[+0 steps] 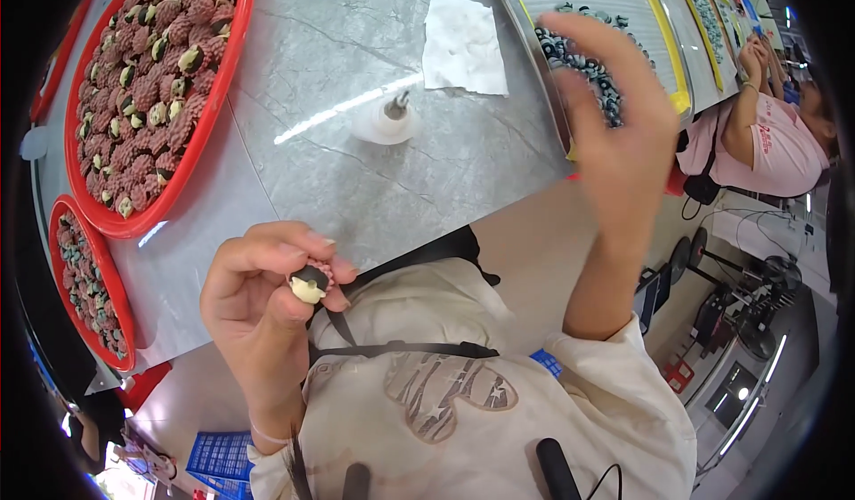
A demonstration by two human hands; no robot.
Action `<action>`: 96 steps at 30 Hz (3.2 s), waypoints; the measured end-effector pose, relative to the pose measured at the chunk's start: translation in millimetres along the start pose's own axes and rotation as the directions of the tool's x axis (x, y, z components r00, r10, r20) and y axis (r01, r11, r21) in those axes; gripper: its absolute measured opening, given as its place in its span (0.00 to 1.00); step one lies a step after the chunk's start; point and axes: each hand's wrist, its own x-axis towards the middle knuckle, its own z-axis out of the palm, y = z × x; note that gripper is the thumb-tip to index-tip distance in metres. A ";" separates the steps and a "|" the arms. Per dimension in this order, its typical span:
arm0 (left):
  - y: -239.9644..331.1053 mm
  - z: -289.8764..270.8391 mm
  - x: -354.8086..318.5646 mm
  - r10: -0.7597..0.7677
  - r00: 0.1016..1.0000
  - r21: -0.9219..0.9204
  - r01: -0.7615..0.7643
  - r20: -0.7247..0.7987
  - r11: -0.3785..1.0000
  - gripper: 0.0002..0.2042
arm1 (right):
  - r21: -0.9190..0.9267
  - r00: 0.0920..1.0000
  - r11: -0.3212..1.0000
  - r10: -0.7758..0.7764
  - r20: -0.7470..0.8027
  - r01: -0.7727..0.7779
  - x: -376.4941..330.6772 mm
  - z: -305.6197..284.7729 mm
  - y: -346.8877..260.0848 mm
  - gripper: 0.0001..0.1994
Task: The person applies glue to figurine head pieces using a squeeze bottle, attaches figurine bodies to them by hand, and places the assembled figurines into a tray.
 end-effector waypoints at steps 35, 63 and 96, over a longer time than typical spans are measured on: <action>0.2 -2.2 -7.5 -0.019 0.999 -0.020 0.020 0.030 1.000 0.19 | 0.587 0.924 0.779 -0.359 0.129 0.221 -37.0 25.4 -78.3 0.13; 113.0 -48.8 77.9 0.244 0.929 0.928 -0.325 0.278 0.181 0.08 | 0.495 0.983 0.850 -0.152 -0.101 0.183 -27.5 24.5 -53.1 0.13; 48.6 -44.6 26.5 0.235 0.970 0.203 -0.242 0.059 0.949 0.15 | 0.700 0.953 0.664 0.066 0.296 -0.264 -16.4 47.6 -58.4 0.18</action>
